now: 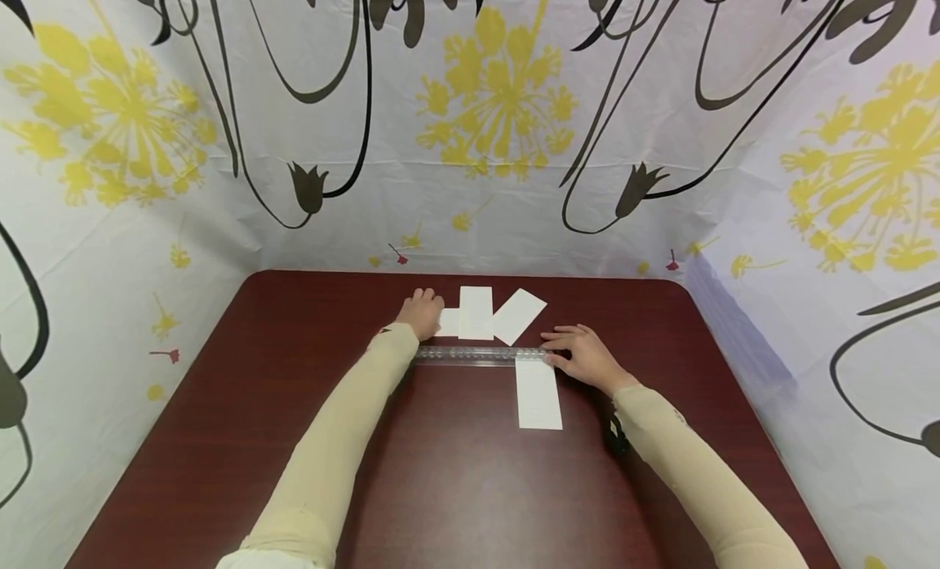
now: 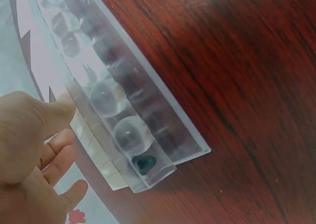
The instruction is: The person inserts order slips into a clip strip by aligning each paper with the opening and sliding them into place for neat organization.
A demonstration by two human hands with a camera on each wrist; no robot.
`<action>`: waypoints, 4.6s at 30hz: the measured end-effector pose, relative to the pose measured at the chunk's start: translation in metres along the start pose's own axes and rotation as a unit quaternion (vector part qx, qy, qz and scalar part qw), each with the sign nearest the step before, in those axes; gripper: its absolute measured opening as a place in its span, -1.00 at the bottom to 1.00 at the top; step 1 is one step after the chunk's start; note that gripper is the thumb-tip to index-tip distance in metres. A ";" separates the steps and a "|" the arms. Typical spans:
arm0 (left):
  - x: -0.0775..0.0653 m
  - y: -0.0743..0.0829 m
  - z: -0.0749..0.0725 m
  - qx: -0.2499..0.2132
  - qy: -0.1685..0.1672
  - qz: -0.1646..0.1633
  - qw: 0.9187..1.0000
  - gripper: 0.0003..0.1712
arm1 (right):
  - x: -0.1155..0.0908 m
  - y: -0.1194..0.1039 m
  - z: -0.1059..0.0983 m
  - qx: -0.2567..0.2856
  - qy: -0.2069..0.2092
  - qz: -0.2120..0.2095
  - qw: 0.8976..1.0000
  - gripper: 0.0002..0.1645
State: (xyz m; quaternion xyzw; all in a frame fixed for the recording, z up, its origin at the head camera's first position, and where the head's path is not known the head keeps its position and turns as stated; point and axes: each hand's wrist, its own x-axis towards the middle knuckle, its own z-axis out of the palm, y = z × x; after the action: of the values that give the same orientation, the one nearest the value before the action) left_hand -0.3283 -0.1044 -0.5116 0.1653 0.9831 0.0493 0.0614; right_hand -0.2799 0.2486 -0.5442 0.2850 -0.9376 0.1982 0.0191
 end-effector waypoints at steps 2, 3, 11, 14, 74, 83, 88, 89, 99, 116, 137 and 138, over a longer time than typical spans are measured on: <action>-0.001 0.000 -0.001 -0.004 -0.003 -0.002 1.000 -0.62 | 0.000 0.000 0.001 0.003 0.000 -0.001 1.000 -0.65; -0.001 0.001 -0.001 -0.007 -0.005 -0.003 1.000 -0.61 | 0.000 0.000 0.001 0.004 0.000 -0.001 1.000 -0.65; -0.003 0.002 -0.004 -0.012 -0.018 -0.012 1.000 -0.52 | 0.000 0.000 0.002 0.003 -0.002 0.000 1.000 -0.64; -0.003 0.001 -0.003 -0.015 -0.017 -0.011 1.000 -0.50 | 0.000 0.000 0.002 0.006 0.001 -0.001 1.000 -0.65; 0.002 -0.011 -0.019 0.057 0.088 0.014 0.994 -0.68 | -0.001 0.000 -0.001 -0.002 -0.006 0.003 1.000 -0.65; -0.003 -0.024 -0.025 0.055 0.096 0.011 0.994 -0.71 | 0.000 -0.001 -0.001 0.001 -0.003 0.000 1.000 -0.64; -0.005 -0.032 -0.028 0.065 0.105 0.011 0.992 -0.73 | -0.001 -0.001 0.000 0.001 -0.003 0.000 1.000 -0.64; -0.005 -0.033 -0.029 0.065 0.106 0.012 0.992 -0.73 | -0.001 -0.001 0.000 0.003 -0.003 0.000 1.000 -0.64; -0.009 -0.043 -0.043 0.080 0.114 0.020 0.990 -0.75 | -0.002 -0.001 -0.001 0.001 0.000 0.003 1.000 -0.63; -0.027 -0.046 -0.063 0.032 0.138 -0.009 0.990 -0.85 | -0.004 -0.001 0.000 0.006 -0.005 0.008 1.000 -0.62; -0.069 -0.078 -0.049 -0.246 0.206 -0.086 0.943 -0.81 | -0.001 -0.005 -0.004 0.002 -0.008 0.002 1.000 -0.63; -0.071 -0.078 -0.048 -0.256 0.208 -0.093 0.939 -0.80 | 0.000 -0.005 -0.004 0.003 -0.008 0.002 1.000 -0.63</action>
State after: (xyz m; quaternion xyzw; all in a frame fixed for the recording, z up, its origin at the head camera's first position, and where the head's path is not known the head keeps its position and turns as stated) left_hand -0.2931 -0.2054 -0.4661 0.0381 0.9391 0.3266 -0.1000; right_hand -0.2771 0.2466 -0.5387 0.2850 -0.9377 0.1985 0.0106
